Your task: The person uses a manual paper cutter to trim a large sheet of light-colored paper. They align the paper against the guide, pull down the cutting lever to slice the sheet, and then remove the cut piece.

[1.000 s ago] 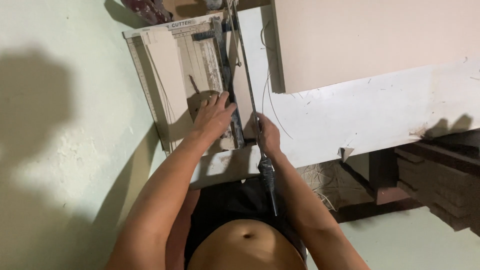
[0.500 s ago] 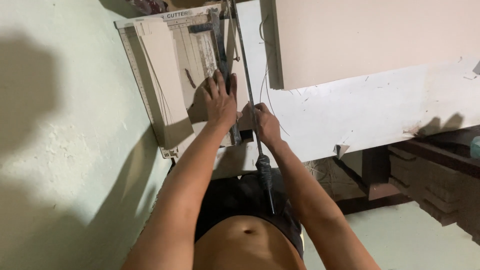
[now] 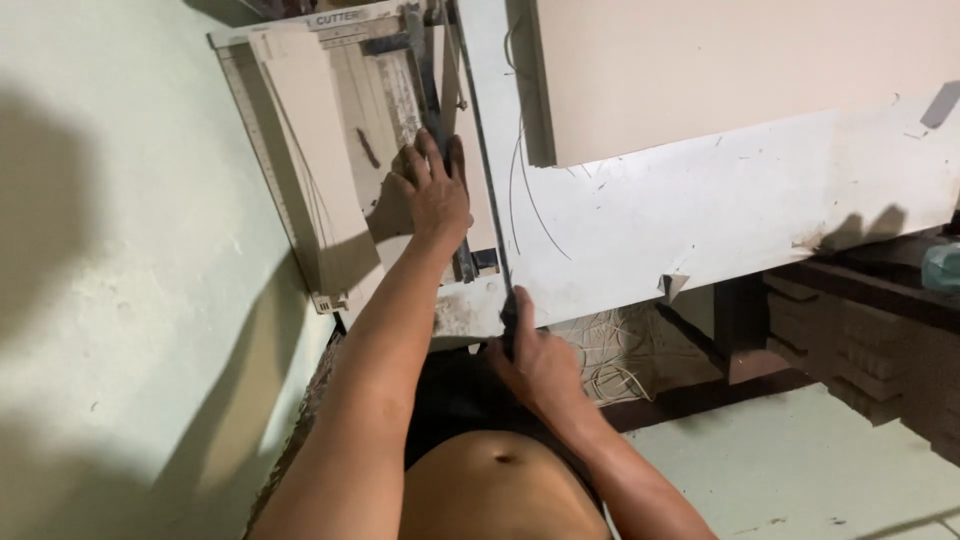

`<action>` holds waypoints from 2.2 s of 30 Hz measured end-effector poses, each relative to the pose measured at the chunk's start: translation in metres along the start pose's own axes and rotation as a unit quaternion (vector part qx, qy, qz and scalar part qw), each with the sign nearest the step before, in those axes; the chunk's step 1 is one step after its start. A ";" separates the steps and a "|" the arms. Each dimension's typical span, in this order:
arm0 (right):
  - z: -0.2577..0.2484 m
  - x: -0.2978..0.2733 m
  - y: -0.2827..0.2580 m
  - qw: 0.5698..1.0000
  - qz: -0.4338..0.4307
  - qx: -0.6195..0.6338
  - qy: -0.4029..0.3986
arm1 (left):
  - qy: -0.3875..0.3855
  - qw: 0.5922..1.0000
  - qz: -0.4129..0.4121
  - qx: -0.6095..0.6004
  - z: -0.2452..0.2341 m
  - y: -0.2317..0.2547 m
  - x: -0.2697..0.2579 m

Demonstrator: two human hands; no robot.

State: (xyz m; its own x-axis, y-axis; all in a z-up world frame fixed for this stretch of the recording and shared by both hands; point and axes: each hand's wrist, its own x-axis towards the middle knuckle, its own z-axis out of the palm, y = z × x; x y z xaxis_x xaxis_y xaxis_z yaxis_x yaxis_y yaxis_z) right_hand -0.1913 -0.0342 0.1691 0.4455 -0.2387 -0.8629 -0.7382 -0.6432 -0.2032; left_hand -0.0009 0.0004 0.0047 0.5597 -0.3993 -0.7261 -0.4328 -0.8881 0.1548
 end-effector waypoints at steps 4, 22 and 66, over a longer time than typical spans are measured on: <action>0.111 0.096 0.059 0.996 -0.025 -0.034 0.073 | -0.026 0.999 0.006 -0.031 -0.007 -0.002 -0.001; -0.048 -0.048 0.016 0.969 -0.140 0.196 0.055 | 0.039 0.965 0.254 -0.045 0.028 -0.003 -0.035; -0.031 -0.020 0.176 0.985 0.027 0.130 0.108 | 0.215 0.908 -0.235 -0.272 -0.045 -0.091 -0.021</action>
State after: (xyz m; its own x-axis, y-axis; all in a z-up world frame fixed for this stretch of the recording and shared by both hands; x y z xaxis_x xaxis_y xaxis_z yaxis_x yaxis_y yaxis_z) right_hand -0.3147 -0.1657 0.1651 0.4790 -0.4350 -0.7625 -0.8559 -0.4243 -0.2956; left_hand 0.0587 0.0795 0.0358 0.8667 0.1049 -0.4876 0.2735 -0.9175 0.2889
